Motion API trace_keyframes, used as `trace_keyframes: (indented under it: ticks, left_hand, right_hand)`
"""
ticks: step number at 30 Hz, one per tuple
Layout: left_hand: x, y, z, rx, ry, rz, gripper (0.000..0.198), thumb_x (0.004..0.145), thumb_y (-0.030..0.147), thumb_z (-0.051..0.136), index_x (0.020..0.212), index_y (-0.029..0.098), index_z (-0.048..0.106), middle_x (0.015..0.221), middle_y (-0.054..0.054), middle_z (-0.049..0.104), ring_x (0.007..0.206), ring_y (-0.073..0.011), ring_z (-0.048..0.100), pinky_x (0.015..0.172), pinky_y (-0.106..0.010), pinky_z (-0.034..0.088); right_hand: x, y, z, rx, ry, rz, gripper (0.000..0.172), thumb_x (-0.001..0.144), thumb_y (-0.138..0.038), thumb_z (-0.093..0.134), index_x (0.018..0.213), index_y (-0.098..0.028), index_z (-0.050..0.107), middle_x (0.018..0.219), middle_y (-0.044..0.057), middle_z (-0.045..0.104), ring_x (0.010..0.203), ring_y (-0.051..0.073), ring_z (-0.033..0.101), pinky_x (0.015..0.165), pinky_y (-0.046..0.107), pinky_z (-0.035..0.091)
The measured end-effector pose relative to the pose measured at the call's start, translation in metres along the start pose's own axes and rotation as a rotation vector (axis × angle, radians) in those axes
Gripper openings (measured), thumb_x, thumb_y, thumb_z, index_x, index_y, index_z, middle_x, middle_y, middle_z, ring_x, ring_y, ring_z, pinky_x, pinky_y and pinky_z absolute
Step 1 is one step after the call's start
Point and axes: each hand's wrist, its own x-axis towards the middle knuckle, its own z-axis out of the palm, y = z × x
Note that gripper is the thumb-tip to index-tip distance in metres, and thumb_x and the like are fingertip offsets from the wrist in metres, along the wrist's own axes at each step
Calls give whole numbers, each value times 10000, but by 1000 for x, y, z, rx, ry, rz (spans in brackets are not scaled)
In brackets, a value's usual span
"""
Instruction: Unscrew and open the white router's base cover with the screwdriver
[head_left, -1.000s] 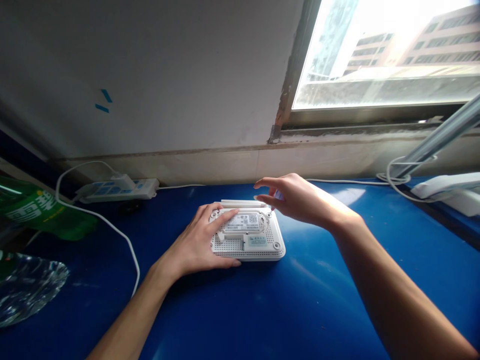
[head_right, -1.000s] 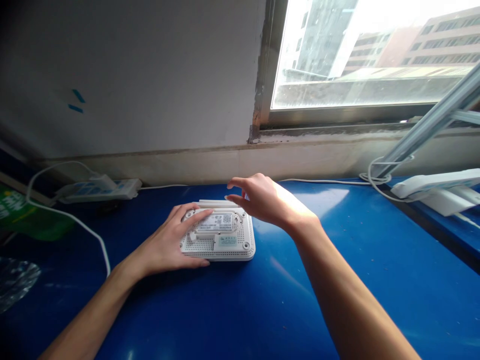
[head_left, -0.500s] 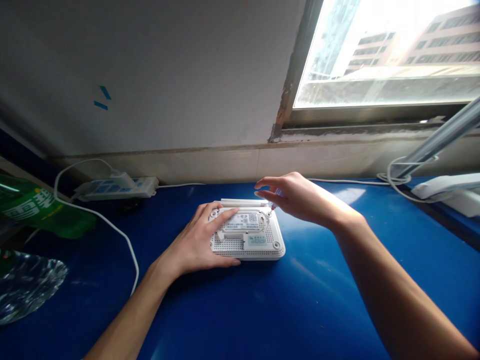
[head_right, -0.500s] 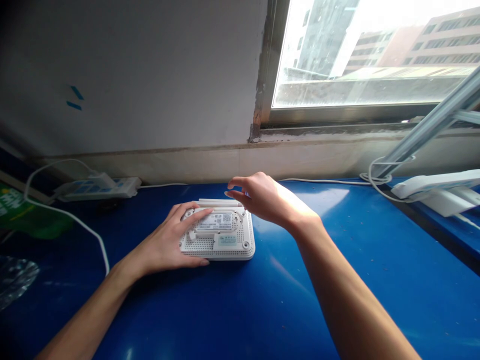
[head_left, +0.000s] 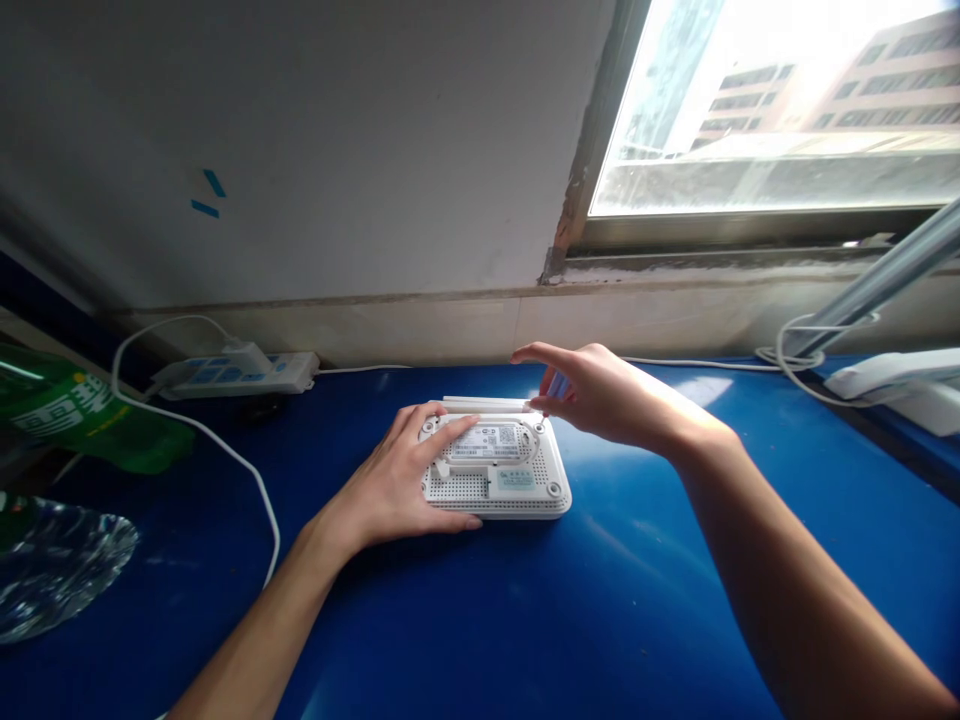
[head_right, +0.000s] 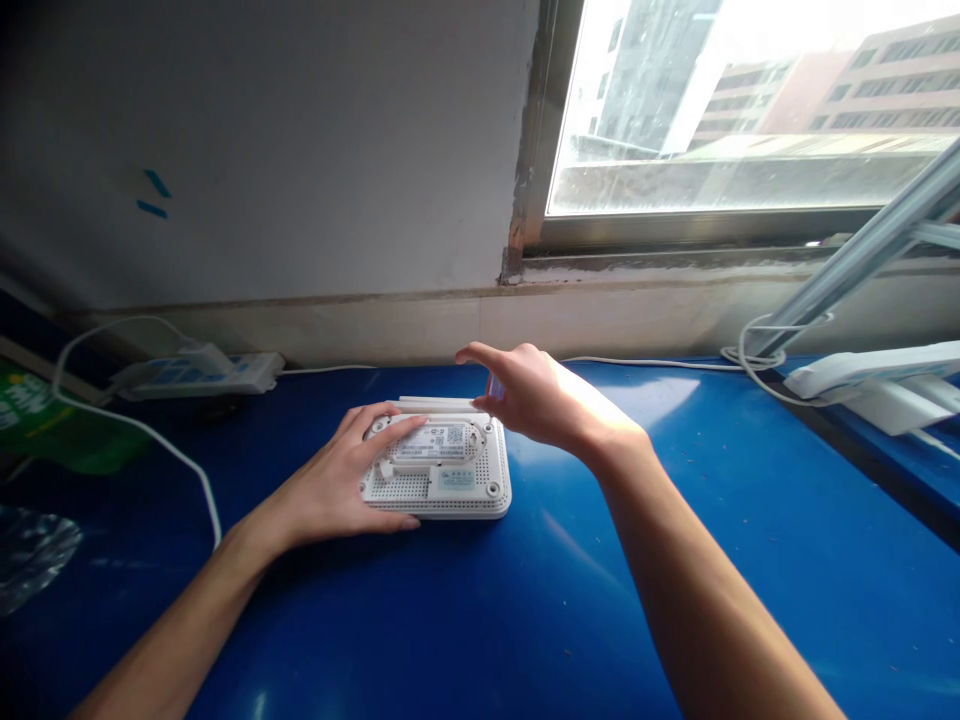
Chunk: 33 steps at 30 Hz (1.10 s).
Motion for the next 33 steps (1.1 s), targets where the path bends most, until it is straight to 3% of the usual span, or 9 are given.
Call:
trace_keyframes:
  ticks: [7, 12, 17, 22, 28, 31, 33]
  left_hand:
    - [0, 1, -1, 3, -4, -9, 1094, 709, 801, 826, 1635, 513, 319, 1650, -79, 279, 1539, -425, 289, 1205, -661, 428]
    - [-1, 7, -4, 47, 19, 1, 1081, 702, 864, 781, 1627, 480, 374, 1628, -95, 340, 1529, -445, 285, 1211, -697, 391]
    - [5, 22, 0, 54, 153, 55, 790, 910, 727, 690, 1579, 344, 518, 1607, -118, 444, 1563, -428, 238, 1261, -675, 322]
    - [24, 48, 6, -38, 276, 115, 464, 1000, 443, 682, 1396, 201, 694, 1379, -130, 650, 1397, -325, 478, 1220, -527, 436]
    - [59, 69, -6, 18, 137, 118, 476, 976, 486, 710, 1386, 244, 716, 1355, -111, 673, 1363, -325, 512, 1162, -500, 469]
    - [79, 62, -19, -56, -1, 86, 456, 972, 485, 702, 1365, 256, 730, 1362, -97, 688, 1336, -305, 564, 1149, -449, 463]
    - [91, 53, -28, -86, -31, 58, 433, 973, 457, 683, 1339, 233, 742, 1300, -89, 735, 1223, -279, 651, 1055, -385, 512]
  right_hand:
    - [-4, 2, 0, 75, -43, -65, 832, 884, -87, 778, 1593, -384, 459, 1012, 2, 807, 772, 157, 749, 627, 215, 535]
    - [-6, 2, -6, 77, -3, -99, 846, 891, -73, 744, 1606, -409, 443, 974, 1, 798, 766, 164, 745, 635, 226, 548]
    - [-13, 2, -24, 105, 59, -140, 839, 874, -68, 725, 1604, -387, 463, 949, 3, 800, 766, 175, 757, 657, 247, 582]
    - [-20, 4, -39, 185, 112, -163, 733, 898, -171, 739, 1572, -355, 519, 915, 1, 799, 773, 192, 767, 671, 272, 616]
    - [-17, 12, -33, 158, 74, -105, 706, 873, -117, 743, 1520, -344, 576, 895, -10, 794, 731, 168, 743, 637, 243, 566]
    - [-11, 10, -22, 148, 27, -108, 738, 860, -62, 722, 1529, -335, 567, 898, -8, 790, 713, 153, 725, 624, 223, 526]
    - [-8, 8, -15, 139, 1, -99, 719, 869, -52, 694, 1524, -326, 577, 914, 3, 790, 718, 149, 719, 622, 215, 507]
